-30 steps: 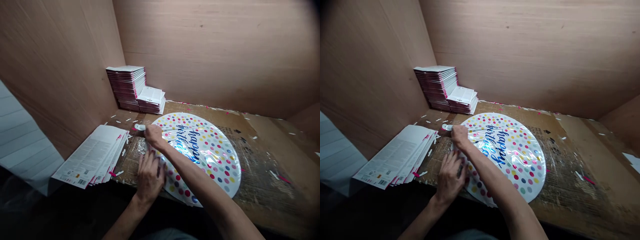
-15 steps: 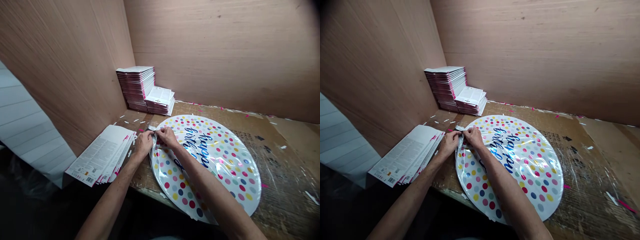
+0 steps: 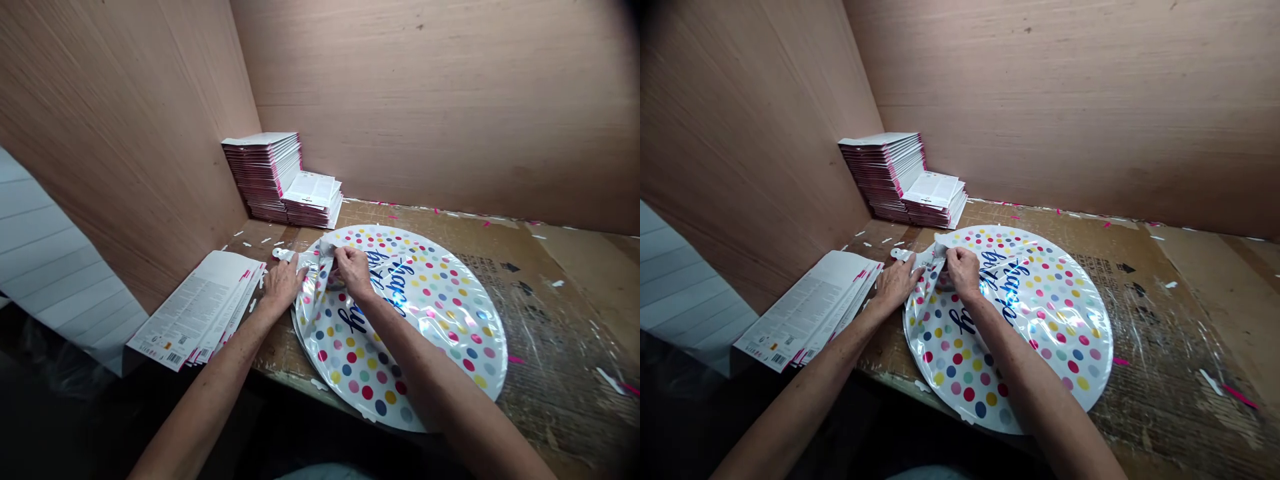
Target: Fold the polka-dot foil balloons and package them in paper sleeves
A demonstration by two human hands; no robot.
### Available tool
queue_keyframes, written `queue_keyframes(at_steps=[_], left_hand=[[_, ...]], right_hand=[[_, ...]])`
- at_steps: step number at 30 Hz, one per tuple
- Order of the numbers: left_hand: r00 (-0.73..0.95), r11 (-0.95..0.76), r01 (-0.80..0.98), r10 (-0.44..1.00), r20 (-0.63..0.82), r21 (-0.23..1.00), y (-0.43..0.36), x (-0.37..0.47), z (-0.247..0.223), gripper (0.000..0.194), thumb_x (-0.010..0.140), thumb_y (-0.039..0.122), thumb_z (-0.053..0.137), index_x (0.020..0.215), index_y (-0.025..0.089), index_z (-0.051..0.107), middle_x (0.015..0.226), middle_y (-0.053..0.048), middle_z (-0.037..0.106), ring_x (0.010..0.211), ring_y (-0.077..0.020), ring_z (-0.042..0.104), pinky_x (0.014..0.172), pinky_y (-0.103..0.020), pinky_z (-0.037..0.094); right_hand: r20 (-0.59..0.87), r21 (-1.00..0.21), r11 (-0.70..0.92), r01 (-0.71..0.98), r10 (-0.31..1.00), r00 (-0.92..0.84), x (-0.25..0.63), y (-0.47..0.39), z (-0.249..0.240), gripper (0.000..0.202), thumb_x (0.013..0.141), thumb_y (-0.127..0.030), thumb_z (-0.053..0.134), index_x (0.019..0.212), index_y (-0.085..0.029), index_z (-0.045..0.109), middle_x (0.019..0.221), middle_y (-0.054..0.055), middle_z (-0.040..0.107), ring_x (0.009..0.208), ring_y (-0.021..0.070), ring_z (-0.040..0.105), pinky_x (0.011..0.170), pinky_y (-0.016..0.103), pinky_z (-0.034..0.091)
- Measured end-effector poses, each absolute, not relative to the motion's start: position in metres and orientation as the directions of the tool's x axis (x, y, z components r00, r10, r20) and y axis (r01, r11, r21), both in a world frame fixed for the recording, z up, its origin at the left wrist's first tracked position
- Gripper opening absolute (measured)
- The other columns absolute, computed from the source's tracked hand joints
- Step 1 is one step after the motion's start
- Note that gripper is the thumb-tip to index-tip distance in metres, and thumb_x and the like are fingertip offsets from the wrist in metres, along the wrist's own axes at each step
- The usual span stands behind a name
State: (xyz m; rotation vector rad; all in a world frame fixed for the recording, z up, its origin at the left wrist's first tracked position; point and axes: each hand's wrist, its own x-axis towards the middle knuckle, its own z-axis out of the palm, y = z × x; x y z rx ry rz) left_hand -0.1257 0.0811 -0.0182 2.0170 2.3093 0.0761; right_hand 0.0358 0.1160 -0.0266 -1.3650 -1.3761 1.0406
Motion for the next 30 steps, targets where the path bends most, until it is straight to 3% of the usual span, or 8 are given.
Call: queue_keyframes(at_steps=[4,7,11,15,19,22,26,30], left_hand=[[-0.069,0.066,0.996,0.997,0.045,0.051,0.075,-0.121,0.0,0.043,0.095,0.038,0.048,0.131,0.015,0.057,0.117,-0.018,0.065,0.11,-0.0339,0.061,0.091,-0.043,0.047],[0.262,-0.276,0.945,0.96,0.096,0.175,0.049,-0.099,0.015,0.03,0.097,0.035,0.044,0.099,0.018,0.069,0.105,-0.01,0.068,0.102,-0.0244,0.062,0.091,-0.033,0.045],[0.574,-0.447,0.781,0.788,-0.221,0.436,-0.004,-0.072,0.032,0.047,0.097,0.053,0.038,0.076,0.022,0.067,0.076,-0.003,0.069,0.07,-0.0177,0.061,0.067,-0.027,0.042],[0.541,-0.344,0.826,0.707,-0.456,0.446,-0.04,-0.067,0.037,0.05,0.077,0.07,0.06,0.066,0.021,0.063,0.062,-0.001,0.065,0.055,-0.0179,0.057,0.052,-0.027,0.033],[0.245,-0.217,0.919,0.969,-0.045,0.328,-0.08,-0.056,0.029,0.048,0.08,0.065,0.059,0.06,0.022,0.053,0.057,-0.003,0.061,0.053,-0.0188,0.057,0.051,-0.029,0.033],[0.367,-0.486,0.763,0.869,0.333,0.427,-0.11,-0.027,0.028,0.042,0.091,0.045,0.05,0.055,0.023,0.045,0.047,0.0,0.05,0.044,-0.014,0.05,0.047,-0.029,0.035],[0.42,-0.531,0.709,0.847,0.327,0.465,-0.077,0.035,0.028,0.024,0.091,0.025,0.046,0.101,0.015,0.065,0.095,-0.013,0.07,0.087,-0.0242,0.067,0.073,-0.036,0.055],[0.147,-0.164,0.907,0.986,0.075,0.387,0.022,0.083,0.009,0.047,0.086,0.015,0.053,0.131,0.003,0.055,0.142,-0.026,0.05,0.139,-0.0405,0.038,0.113,-0.057,0.034]], right_hand=[[0.039,-0.988,0.025,0.155,0.996,0.084,0.084,0.106,-0.011,0.02,0.074,-0.037,0.054,0.068,-0.018,0.056,0.066,-0.001,0.06,0.059,0.0114,0.058,0.052,0.02,0.047],[-0.043,-0.997,-0.049,0.056,0.993,0.106,0.127,0.091,-0.006,0.025,0.069,-0.04,0.067,0.07,-0.016,0.059,0.064,0.0,0.062,0.056,0.011,0.06,0.046,0.018,0.044],[-0.128,-0.992,-0.128,-0.012,0.965,0.227,0.176,0.069,-0.013,0.03,0.071,-0.043,0.073,0.07,-0.016,0.062,0.062,0.001,0.064,0.049,0.01,0.06,0.04,0.017,0.041],[-0.235,-0.972,-0.22,-0.084,0.928,0.29,0.186,0.061,-0.015,0.027,0.079,-0.039,0.068,0.067,-0.016,0.061,0.052,0.002,0.062,0.038,0.0091,0.053,0.035,0.017,0.039],[-0.078,-0.997,-0.077,-0.011,0.987,0.139,0.145,0.08,0.017,0.029,0.089,-0.033,0.057,0.069,-0.013,0.062,0.068,0.008,0.072,0.049,0.0098,0.062,0.04,0.015,0.045],[-0.004,-0.997,-0.003,0.078,1.0,-0.013,0.111,0.102,0.045,0.027,0.092,-0.027,0.051,0.071,-0.013,0.063,0.072,0.007,0.074,0.051,0.0096,0.065,0.041,0.014,0.045],[-0.044,-0.994,-0.036,0.1,0.995,-0.084,0.098,0.118,0.056,0.017,0.088,-0.018,0.054,0.074,-0.013,0.062,0.071,0.004,0.072,0.052,0.0083,0.065,0.042,0.012,0.043],[-0.084,-0.99,-0.078,0.119,0.995,-0.045,0.103,0.117,0.056,0.011,0.086,-0.013,0.054,0.076,-0.013,0.059,0.069,0.004,0.071,0.052,0.0089,0.065,0.042,0.012,0.043]])
